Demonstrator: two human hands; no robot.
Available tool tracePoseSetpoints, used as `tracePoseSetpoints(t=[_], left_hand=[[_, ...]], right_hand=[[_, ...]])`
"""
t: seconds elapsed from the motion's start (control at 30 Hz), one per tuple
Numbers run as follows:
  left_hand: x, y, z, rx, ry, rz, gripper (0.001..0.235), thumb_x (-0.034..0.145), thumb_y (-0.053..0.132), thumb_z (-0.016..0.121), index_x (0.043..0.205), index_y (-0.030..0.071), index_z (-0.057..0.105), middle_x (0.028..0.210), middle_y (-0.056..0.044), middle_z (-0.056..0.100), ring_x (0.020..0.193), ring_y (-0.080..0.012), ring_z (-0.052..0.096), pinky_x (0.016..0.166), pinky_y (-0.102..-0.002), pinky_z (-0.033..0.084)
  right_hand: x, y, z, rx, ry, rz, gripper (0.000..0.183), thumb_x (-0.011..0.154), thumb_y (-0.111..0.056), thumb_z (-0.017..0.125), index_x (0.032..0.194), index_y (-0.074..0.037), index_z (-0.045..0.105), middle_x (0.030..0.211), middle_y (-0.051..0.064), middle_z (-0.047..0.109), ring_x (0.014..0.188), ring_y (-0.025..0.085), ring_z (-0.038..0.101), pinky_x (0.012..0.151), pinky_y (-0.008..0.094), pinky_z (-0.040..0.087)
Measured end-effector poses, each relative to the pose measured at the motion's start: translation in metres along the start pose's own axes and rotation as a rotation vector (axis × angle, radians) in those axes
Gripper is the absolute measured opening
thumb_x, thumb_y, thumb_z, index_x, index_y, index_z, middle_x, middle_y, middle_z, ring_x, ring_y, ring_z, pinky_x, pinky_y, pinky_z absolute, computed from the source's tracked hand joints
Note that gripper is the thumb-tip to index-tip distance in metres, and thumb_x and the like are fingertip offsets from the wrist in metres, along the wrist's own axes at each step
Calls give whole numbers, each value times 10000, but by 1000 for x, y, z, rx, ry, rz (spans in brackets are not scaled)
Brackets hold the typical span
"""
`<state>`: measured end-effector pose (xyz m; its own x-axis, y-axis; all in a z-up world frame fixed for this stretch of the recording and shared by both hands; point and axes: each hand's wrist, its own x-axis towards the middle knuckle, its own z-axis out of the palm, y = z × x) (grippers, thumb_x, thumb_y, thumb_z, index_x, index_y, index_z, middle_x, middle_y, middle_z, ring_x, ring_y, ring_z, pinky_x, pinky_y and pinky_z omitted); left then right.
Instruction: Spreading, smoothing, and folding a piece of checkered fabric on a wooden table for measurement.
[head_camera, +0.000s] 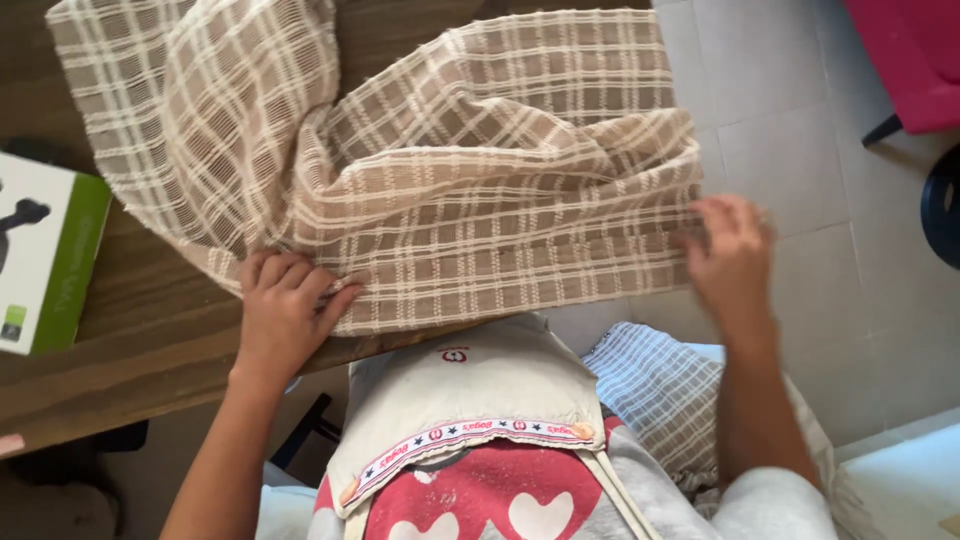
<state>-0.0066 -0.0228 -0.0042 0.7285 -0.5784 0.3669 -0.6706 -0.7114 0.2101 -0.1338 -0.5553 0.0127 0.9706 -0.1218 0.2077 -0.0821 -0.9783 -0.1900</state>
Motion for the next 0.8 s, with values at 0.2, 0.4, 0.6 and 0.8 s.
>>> tracePoseSetpoints(t=[0.2,0.4,0.6,0.8], left_hand=[[1,0,-1,-148,86,21,581,852,700,683,1149,203,722,1306,-80,685,1233,-328,607,1164,-543,369],[-15,-78,-47,-87,-16,-183,1125,587,636,862,1486,37,549,1569,-301,488,1445,-542,397,1144,-777,139],[6,-158,-30,47,190,-31,143,1089,76,625,1128,111,758,1321,-145,719,1185,-381,642,1000,-476,426],[30,-86,-118,80,10,37,191,962,32,486,906,-43,653,842,-296,662,790,-416,621,691,-484,546]], right_hand=[[-30,-119,51,52,-140,-316,865,914,-715,560,1606,-219,413,1687,166,322,1557,398,236,1185,675,-15],[-13,-82,33,122,-330,-326,947,815,-758,574,1619,-299,378,1729,91,265,1589,326,192,1216,638,-48],[18,-65,28,65,-456,-347,1000,801,-754,495,1644,-278,246,1755,111,113,1596,374,121,1190,711,-38],[33,-37,27,138,-581,-208,604,1020,-499,359,1595,-316,357,1743,65,197,1609,315,117,1218,616,-115]])
